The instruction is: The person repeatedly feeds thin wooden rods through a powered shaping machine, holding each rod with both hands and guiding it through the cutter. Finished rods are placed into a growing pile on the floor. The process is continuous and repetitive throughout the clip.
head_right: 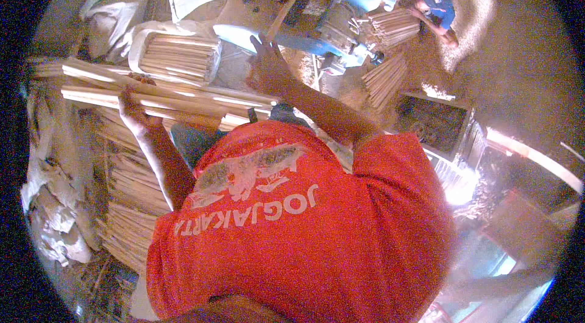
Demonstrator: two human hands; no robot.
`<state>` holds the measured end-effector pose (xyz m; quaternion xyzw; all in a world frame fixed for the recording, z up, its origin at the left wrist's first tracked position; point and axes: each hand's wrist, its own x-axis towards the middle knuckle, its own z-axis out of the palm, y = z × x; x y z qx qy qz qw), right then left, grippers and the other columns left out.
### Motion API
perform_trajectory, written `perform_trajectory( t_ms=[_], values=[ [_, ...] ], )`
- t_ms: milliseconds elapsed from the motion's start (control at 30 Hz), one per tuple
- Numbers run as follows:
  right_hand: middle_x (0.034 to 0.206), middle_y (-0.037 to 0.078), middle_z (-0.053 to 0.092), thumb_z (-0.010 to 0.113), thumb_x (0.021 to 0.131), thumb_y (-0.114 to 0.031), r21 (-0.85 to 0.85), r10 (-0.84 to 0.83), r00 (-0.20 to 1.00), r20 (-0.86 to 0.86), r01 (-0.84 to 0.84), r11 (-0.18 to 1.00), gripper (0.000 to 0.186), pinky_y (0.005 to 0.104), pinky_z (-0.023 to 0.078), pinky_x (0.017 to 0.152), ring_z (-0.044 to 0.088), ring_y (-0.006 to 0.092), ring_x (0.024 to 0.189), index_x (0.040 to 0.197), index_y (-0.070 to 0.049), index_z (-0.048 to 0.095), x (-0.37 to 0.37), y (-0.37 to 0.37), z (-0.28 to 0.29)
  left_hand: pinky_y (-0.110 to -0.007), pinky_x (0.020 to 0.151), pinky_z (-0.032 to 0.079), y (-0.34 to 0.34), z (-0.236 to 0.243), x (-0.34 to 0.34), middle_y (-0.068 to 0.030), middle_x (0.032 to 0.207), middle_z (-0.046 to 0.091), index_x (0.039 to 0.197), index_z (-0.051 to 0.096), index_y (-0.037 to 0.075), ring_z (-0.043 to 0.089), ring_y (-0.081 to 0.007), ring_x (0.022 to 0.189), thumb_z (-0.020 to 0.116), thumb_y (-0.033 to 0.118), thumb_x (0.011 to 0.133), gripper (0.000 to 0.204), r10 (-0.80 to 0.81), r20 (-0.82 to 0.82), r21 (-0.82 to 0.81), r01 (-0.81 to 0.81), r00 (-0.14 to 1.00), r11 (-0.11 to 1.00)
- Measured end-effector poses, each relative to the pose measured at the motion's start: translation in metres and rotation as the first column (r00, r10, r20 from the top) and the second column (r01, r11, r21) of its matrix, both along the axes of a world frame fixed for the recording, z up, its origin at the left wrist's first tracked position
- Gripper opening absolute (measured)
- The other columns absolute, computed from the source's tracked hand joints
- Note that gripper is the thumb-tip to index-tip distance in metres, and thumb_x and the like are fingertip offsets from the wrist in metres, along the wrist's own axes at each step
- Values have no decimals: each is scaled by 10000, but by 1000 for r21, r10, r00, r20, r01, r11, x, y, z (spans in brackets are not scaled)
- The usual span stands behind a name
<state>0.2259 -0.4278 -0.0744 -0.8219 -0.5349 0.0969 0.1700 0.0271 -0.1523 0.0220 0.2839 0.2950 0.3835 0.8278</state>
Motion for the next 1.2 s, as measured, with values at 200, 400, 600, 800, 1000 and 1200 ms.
perform_trajectory(
  t_ms=[200,400,600,800,1000,1200],
  values=[
    [1484,269,382,736,787,-523,64,20,998,59,-23,998,575,625,191,1175,259,472,1444,1084,-35,667,12,0,-2,-448,916,493,-5,1,-1,-150,1014,592,1216,522,-30,593,-285,935,673,203,862,450,23,-27,22,-22,999,1000],
    [1451,260,429,744,770,-497,56,-17,997,70,13,998,549,618,192,1178,303,459,1426,1072,-45,663,19,1,-8,-447,924,489,-21,9,-3,-150,1040,576,1226,510,-28,584,-279,960,678,211,862,467,89,-58,25,-87,994,996],
    [1415,257,456,748,737,-477,106,-4,992,129,-10,994,555,625,191,1170,340,453,1397,1082,-50,665,23,3,-17,-435,942,486,-36,9,-6,-151,1071,550,1257,486,-39,573,-273,981,689,229,868,514,113,-39,-10,-113,993,994],
    [1372,260,477,736,724,-475,108,21,991,133,-36,993,551,649,226,1122,382,457,1349,1063,-46,663,35,-2,-10,-431,932,504,-57,8,-7,-158,1059,532,1279,466,-52,569,-280,994,682,213,888,519,216,-111,17,-216,970,976],
    [1360,272,484,716,737,-490,102,10,991,130,-24,994,550,661,210,1119,384,466,1340,1057,-45,668,42,-1,-11,-440,933,511,-68,4,-12,-169,1068,529,1269,474,-49,573,-292,1040,659,200,906,477,212,-79,-13,-214,974,977],
    [1357,261,498,705,763,-498,177,16,973,228,-58,982,543,669,201,1128,372,471,1363,1071,-53,664,47,-1,-32,-486,939,516,-84,0,-14,-195,1097,656,1244,574,-45,646,-339,993,592,296,925,467,253,-209,39,-250,945,967]
  ],
)
